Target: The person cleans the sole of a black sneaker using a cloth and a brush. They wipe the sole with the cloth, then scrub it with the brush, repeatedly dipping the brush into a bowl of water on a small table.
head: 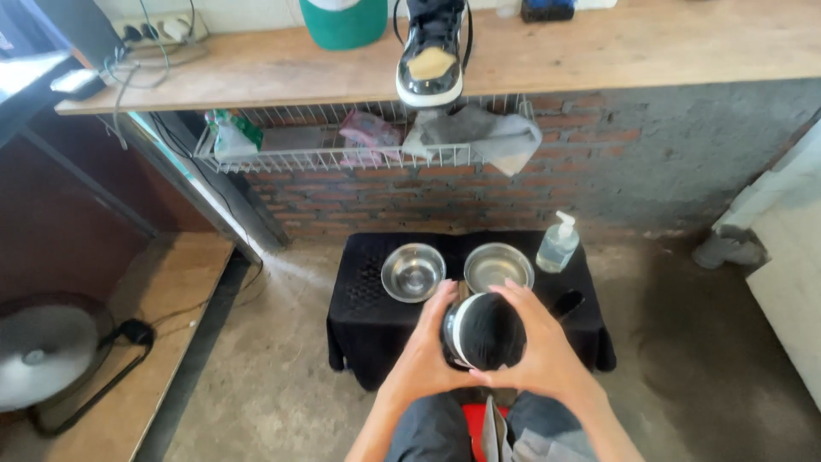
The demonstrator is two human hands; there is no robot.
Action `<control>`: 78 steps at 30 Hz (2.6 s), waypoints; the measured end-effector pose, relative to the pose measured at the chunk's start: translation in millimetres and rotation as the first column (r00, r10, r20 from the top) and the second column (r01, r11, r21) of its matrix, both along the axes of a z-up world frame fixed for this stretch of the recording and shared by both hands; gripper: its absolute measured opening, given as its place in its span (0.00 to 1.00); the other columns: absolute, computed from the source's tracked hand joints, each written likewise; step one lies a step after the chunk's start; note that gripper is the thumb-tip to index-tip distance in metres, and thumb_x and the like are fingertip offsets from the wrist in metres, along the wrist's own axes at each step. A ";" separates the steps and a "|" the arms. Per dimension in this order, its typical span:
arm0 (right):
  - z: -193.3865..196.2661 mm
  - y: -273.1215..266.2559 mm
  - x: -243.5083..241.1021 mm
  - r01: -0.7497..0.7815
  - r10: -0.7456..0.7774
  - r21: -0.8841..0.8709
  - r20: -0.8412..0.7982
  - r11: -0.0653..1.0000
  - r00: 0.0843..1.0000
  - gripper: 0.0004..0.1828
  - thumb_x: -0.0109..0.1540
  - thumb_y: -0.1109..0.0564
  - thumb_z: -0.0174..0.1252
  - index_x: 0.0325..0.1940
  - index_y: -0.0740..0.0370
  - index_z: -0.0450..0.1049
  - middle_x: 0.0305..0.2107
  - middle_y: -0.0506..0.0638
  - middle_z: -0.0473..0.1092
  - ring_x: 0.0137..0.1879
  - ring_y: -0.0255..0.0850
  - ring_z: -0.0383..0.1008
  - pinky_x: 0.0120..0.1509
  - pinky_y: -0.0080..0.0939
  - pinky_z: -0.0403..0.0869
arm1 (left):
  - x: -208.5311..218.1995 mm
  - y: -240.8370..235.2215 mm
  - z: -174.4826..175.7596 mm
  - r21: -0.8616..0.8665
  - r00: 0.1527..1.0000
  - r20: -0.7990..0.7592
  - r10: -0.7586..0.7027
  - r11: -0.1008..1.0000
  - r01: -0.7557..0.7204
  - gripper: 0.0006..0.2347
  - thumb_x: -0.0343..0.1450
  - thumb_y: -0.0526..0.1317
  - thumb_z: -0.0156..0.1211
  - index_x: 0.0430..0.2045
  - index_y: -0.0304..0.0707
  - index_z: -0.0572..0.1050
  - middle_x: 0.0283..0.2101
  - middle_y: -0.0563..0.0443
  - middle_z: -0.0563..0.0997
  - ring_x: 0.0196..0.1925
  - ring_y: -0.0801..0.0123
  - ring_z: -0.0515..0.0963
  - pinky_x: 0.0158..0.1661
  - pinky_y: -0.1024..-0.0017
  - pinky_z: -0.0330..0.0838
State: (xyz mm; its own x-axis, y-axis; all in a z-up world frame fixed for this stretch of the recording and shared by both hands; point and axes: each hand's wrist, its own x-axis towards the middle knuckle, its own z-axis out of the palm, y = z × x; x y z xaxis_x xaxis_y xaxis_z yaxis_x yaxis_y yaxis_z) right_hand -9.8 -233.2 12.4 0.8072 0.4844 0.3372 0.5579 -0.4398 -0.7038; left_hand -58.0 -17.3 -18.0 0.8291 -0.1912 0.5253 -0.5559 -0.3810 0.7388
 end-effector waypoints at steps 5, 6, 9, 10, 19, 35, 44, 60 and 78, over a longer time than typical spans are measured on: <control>19.1 1.1 1.3 -0.187 0.183 -0.044 -0.083 0.981 0.980 0.64 0.39 0.44 0.86 0.72 0.60 0.60 0.71 0.56 0.59 0.80 0.49 0.49 0.80 0.54 0.51 | -3.9 -14.3 3.5 -0.072 1.000 0.000 0.016 0.997 -0.016 0.48 0.56 0.52 0.79 0.68 0.34 0.56 0.71 0.40 0.65 0.74 0.57 0.67 0.70 0.63 0.65; 18.3 -0.6 1.7 -0.219 0.213 -0.046 -0.103 0.975 0.971 0.64 0.39 0.44 0.86 0.71 0.61 0.60 0.70 0.53 0.61 0.80 0.49 0.49 0.81 0.54 0.50 | -6.5 -15.8 11.3 -0.111 0.996 0.077 -0.033 0.993 0.042 0.43 0.60 0.53 0.77 0.66 0.36 0.57 0.69 0.40 0.70 0.72 0.52 0.71 0.70 0.58 0.67; 14.8 -1.9 2.5 -0.248 0.242 -0.016 -0.164 0.969 0.956 0.64 0.40 0.46 0.85 0.73 0.57 0.59 0.71 0.51 0.61 0.81 0.48 0.49 0.80 0.52 0.51 | -7.7 -16.9 -0.3 -0.093 0.994 0.111 -0.025 0.995 0.035 0.43 0.61 0.45 0.79 0.67 0.37 0.55 0.70 0.35 0.66 0.73 0.47 0.70 0.68 0.56 0.70; 16.1 -0.6 3.5 -0.252 0.246 -0.014 -0.167 0.968 0.955 0.64 0.40 0.46 0.85 0.73 0.57 0.59 0.71 0.51 0.61 0.81 0.48 0.49 0.80 0.52 0.51 | -7.9 -18.0 -3.0 -0.091 0.994 0.108 -0.020 0.995 0.030 0.43 0.61 0.45 0.79 0.67 0.37 0.55 0.70 0.35 0.66 0.73 0.47 0.70 0.68 0.56 0.70; -15.8 13.9 -5.6 0.066 -0.064 0.129 -0.019 0.990 0.998 0.58 0.35 0.43 0.84 0.65 0.59 0.67 0.61 0.49 0.70 0.69 0.44 0.69 0.74 0.45 0.65 | -16.6 -12.5 18.5 -0.093 0.966 -0.253 -0.057 0.995 0.034 0.59 0.53 0.61 0.74 0.73 0.35 0.40 0.79 0.39 0.46 0.79 0.51 0.55 0.67 0.59 0.67; -50.0 -19.0 56.8 0.145 -0.144 0.003 -0.048 0.989 0.988 0.65 0.43 0.32 0.72 0.75 0.64 0.53 0.68 0.59 0.61 0.74 0.50 0.59 0.77 0.54 0.50 | 14.1 -12.1 -44.9 -0.181 0.893 0.069 0.444 0.886 -0.426 0.25 0.68 0.37 0.69 0.59 0.29 0.70 0.62 0.37 0.77 0.65 0.56 0.78 0.64 0.64 0.71; -223.2 -102.8 145.4 0.385 -0.587 -0.642 -0.126 0.663 0.800 0.78 0.40 0.18 0.68 0.81 0.57 0.41 0.73 0.63 0.48 0.78 0.63 0.48 0.75 0.69 0.54 | 7.2 2.6 -40.6 -0.193 0.837 -0.200 0.509 0.817 -0.543 0.36 0.65 0.39 0.71 0.69 0.34 0.59 0.69 0.42 0.70 0.69 0.62 0.72 0.67 0.67 0.66; -169.0 -65.2 126.9 0.570 -0.467 0.118 -0.451 0.813 0.760 0.56 0.47 0.50 0.73 0.75 0.57 0.54 0.71 0.57 0.51 0.75 0.53 0.56 0.75 0.53 0.61 | 12.7 -0.2 -48.4 -0.218 0.871 -0.165 0.463 0.844 -0.490 0.36 0.66 0.38 0.71 0.69 0.32 0.58 0.70 0.39 0.69 0.71 0.60 0.71 0.68 0.65 0.66; -191.6 36.0 225.2 0.220 -0.331 -0.541 -0.116 0.812 0.937 0.62 0.50 0.29 0.67 0.75 0.69 0.54 0.68 0.67 0.57 0.73 0.60 0.55 0.72 0.57 0.63 | 13.2 -5.7 -55.9 -0.214 0.867 -0.133 0.481 0.840 -0.499 0.33 0.68 0.38 0.70 0.68 0.31 0.60 0.70 0.40 0.69 0.73 0.56 0.69 0.69 0.62 0.64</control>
State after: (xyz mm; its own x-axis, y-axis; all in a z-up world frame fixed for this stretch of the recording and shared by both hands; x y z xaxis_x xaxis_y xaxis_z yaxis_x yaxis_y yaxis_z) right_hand 215.4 -197.2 -179.2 0.9545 0.2886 -0.0747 0.2338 -0.8802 -0.4131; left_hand -44.7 -23.0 -74.0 0.8188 0.3700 0.4390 -0.2853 -0.4013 0.8704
